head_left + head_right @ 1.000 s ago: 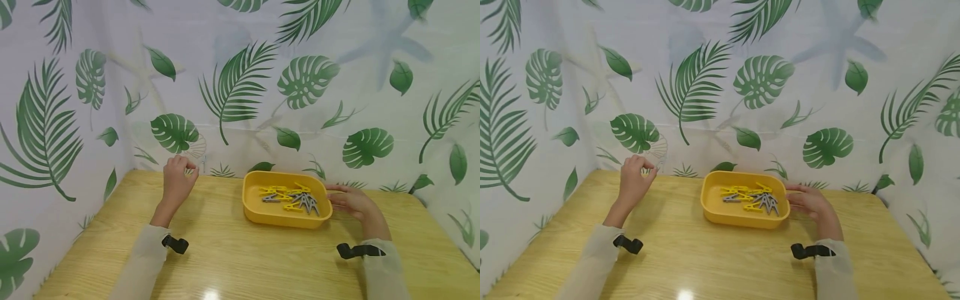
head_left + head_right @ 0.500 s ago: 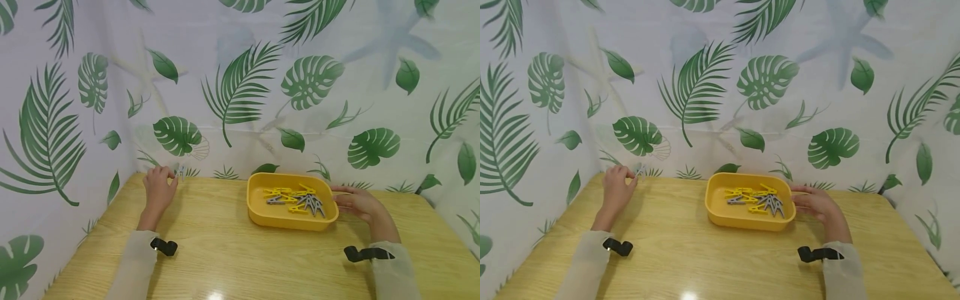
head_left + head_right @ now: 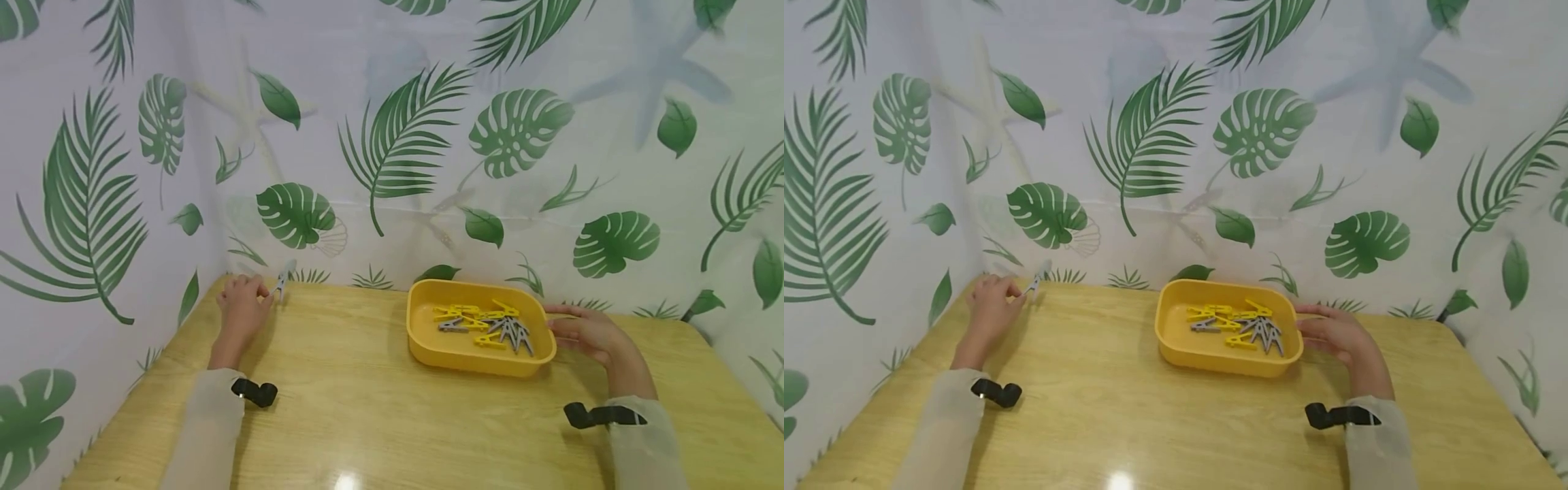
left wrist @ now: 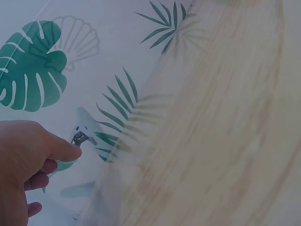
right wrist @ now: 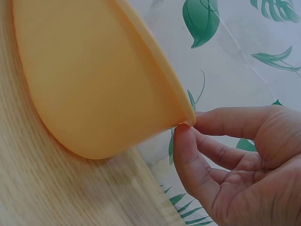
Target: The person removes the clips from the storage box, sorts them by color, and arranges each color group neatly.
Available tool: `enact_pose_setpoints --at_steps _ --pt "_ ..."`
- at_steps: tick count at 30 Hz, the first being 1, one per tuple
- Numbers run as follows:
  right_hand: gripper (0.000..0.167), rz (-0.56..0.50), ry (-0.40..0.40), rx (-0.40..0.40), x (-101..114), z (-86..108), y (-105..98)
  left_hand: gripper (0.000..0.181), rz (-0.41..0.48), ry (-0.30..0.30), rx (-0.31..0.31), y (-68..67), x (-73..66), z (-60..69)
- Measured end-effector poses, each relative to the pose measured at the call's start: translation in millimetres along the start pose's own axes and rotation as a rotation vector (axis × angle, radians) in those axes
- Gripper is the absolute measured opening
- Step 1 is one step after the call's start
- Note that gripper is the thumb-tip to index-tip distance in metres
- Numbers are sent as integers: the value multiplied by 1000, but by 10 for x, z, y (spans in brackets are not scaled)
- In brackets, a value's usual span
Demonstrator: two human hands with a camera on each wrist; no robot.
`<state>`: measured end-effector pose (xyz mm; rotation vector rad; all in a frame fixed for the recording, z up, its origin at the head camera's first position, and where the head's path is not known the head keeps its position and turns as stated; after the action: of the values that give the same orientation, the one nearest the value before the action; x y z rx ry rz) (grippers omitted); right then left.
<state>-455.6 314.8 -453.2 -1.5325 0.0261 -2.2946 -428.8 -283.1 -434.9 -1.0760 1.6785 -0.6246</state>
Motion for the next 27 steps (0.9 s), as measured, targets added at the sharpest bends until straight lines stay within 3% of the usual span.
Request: enact_pose_setpoints --at_steps 12,22,27 --pt "54 -7 -7 1 -10 -8 -7 16 -16 -46 100 58 93 67" --pt "61 7 0 -17 4 -17 -16 12 -65 -67 119 51 112 87" --pt "57 -1 0 -13 -27 -18 -17 20 -64 -92 134 72 146 98"
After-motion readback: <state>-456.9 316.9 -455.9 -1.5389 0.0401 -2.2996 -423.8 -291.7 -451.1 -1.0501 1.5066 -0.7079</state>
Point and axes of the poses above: each hand's wrist, its own z-axis away from the middle knuckle, its own y-axis out of the palm, x = y × z, the point moved 10 cm from there along -z, towards the middle knuckle, and after that the axes turned 6 degrees about y, right-handed, at the moved point
